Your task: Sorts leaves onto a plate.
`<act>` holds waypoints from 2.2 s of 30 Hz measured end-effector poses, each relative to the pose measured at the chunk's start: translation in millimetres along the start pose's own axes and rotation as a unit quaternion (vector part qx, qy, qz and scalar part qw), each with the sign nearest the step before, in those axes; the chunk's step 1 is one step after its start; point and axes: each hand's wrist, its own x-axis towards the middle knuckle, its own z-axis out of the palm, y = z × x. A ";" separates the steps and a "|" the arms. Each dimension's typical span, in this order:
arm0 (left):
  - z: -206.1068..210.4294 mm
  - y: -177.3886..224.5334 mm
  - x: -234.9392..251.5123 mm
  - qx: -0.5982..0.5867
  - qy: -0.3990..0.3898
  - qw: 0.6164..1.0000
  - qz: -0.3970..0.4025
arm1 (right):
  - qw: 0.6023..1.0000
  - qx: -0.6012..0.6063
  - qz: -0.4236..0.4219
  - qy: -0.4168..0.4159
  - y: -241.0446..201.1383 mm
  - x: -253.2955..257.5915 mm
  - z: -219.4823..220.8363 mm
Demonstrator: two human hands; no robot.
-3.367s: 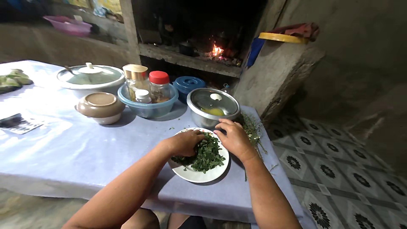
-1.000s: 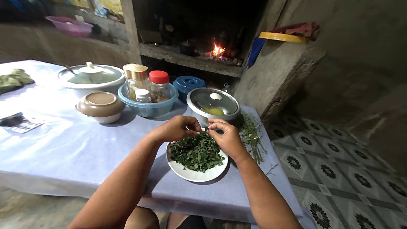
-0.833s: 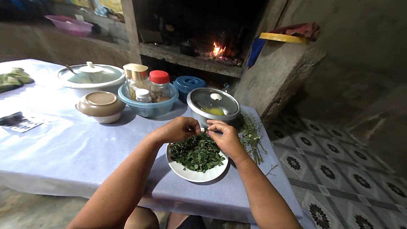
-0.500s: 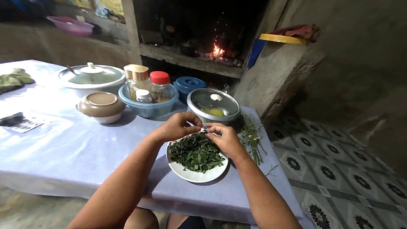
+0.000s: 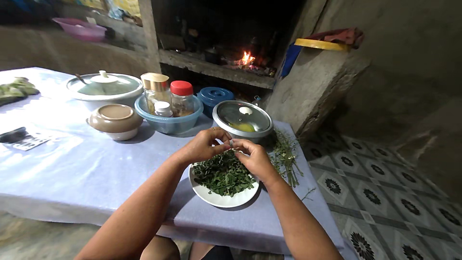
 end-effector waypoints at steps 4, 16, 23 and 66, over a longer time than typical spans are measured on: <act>-1.3 -3.4 0.9 0.002 0.000 1.000 -0.005 | 1.000 0.008 -0.004 0.015 -1.8 -0.3 1.2; -0.1 -3.4 0.9 0.008 -0.009 1.000 -0.012 | 0.997 -0.073 -0.019 0.025 -0.4 0.7 6.0; -9.3 -7.4 0.2 -0.003 0.009 0.999 -0.034 | 0.997 -0.079 -0.001 0.020 0.2 2.2 3.6; -5.9 -4.6 -2.5 0.110 -0.197 0.972 -0.068 | 0.916 -0.375 -0.018 0.143 5.4 2.0 -44.0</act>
